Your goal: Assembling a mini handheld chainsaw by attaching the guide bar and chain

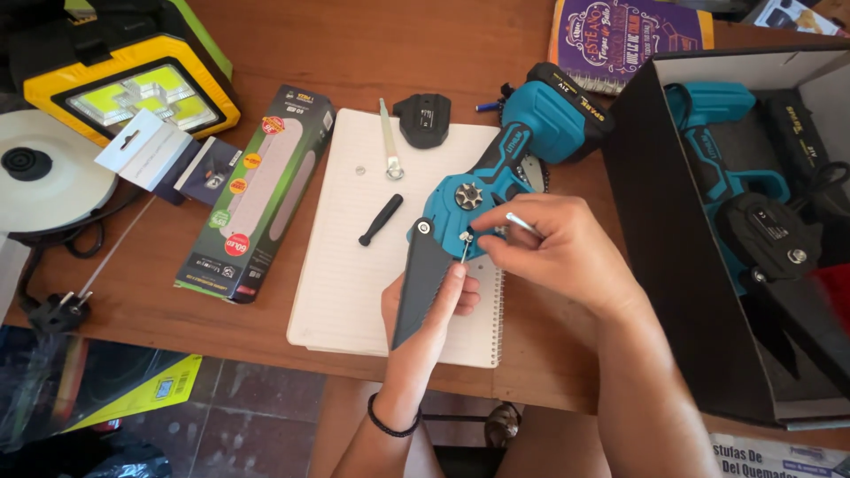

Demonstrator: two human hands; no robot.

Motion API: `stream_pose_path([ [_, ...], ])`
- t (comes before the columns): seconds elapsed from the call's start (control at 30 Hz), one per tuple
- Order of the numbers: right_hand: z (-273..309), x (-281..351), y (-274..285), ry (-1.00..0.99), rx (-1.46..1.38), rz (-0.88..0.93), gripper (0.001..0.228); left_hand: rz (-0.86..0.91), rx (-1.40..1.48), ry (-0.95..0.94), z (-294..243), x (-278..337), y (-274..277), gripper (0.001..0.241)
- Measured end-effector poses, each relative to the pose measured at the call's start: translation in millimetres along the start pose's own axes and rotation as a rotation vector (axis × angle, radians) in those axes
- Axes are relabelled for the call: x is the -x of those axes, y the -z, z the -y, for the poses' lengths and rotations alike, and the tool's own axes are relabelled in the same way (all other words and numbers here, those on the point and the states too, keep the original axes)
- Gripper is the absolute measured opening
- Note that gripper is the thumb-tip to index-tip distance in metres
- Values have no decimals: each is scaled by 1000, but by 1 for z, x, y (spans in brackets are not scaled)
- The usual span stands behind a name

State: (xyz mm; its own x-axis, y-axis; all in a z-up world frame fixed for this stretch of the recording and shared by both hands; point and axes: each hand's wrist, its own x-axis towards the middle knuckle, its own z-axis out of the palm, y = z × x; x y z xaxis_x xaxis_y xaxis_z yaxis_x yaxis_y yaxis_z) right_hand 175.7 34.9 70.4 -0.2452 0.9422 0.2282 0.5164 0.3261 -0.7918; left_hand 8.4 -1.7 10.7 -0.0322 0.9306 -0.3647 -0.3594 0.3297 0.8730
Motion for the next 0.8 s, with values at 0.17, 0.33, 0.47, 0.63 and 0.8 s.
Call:
stream_pose_path([
  [0.17, -2, -2, -3, 22, 85, 19, 10, -13, -7, 61, -8, 6, -3, 33],
  [0.33, -2, -3, -4, 17, 74, 34, 7, -28, -14, 67, -5, 5, -4, 34],
  [0.47, -3, -3, -4, -11, 67, 35, 6, -36, -19, 70, -4, 6, -5, 34],
  [0.63, -1, -3, -6, -27, 57, 40, 3, -28, -35, -8, 5, 4, -3, 31],
  [0.8, 6, -3, -10, -49, 70, -10, 6, -36, -41, -53, 12, 1, -2, 31],
])
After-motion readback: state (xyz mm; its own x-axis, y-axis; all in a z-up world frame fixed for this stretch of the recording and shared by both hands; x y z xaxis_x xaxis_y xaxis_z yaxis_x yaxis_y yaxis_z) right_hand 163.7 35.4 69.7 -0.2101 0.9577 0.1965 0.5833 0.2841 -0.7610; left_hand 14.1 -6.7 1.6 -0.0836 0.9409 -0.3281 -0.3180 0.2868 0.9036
